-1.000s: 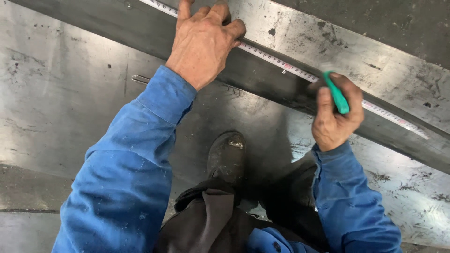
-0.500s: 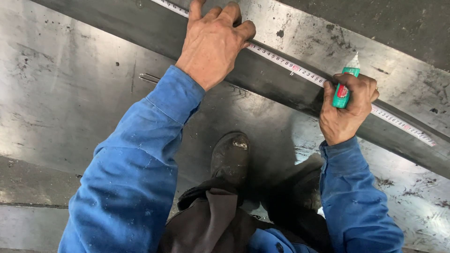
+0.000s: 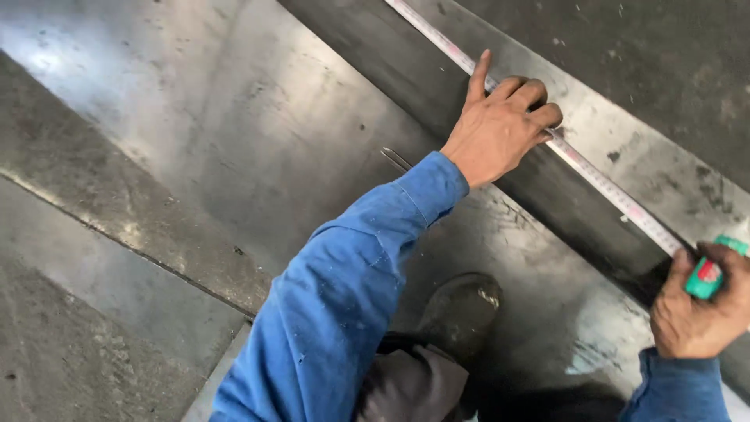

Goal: Measuring and marking a metal beam using a tape measure, a marker, and a compass divider.

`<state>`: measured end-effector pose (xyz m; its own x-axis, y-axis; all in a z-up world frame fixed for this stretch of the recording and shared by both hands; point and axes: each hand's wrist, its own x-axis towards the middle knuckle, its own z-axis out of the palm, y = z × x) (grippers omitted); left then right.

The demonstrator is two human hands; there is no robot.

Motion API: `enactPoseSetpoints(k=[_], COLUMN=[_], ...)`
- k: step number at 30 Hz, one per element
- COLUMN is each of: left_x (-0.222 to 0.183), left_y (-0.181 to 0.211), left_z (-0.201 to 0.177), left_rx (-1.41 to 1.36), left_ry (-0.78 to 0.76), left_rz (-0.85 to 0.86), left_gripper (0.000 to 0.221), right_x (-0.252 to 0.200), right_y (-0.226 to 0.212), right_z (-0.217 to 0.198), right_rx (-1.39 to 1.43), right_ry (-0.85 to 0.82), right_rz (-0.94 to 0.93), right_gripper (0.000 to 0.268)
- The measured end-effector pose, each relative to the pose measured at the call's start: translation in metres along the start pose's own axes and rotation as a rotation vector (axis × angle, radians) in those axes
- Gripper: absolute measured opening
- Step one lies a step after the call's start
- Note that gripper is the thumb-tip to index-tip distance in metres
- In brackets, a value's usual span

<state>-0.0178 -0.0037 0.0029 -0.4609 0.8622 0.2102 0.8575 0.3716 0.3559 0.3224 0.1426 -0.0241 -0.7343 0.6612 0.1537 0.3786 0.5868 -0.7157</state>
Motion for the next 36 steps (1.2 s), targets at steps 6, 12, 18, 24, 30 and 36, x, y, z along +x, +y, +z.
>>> enactPoseSetpoints(k=[6, 12, 18, 24, 30, 36], left_x=[-0.004, -0.006, -0.007, -0.009, -0.006, 0.0], left_y=[-0.038, -0.07, -0.073, -0.077, -0.108, -0.144], left_z=[-0.012, -0.026, -0.03, -0.03, -0.031, -0.061], left_rx=[0.018, 0.062, 0.019, -0.027, 0.096, 0.09], left_ry=[0.042, 0.067, 0.04, 0.045, 0.036, 0.045], left_rz=[-0.106, -0.224, -0.251, -0.26, -0.258, -0.327], left_gripper=[0.017, 0.019, 0.018, 0.018, 0.029, 0.017], right_x=[-0.006, -0.011, -0.013, -0.008, 0.001, 0.002], right_y=[0.014, 0.026, 0.034, 0.025, 0.015, 0.014], right_z=[0.004, 0.005, 0.007, 0.006, -0.002, -0.003], right_rx=[-0.012, 0.008, 0.003, -0.021, -0.244, -0.358], right_ry=[0.009, -0.009, 0.001, 0.013, 0.028, -0.007], right_rz=[0.017, 0.06, 0.072, 0.05, -0.095, -0.077], right_gripper=[0.021, 0.019, 0.02, 0.022, 0.029, 0.033])
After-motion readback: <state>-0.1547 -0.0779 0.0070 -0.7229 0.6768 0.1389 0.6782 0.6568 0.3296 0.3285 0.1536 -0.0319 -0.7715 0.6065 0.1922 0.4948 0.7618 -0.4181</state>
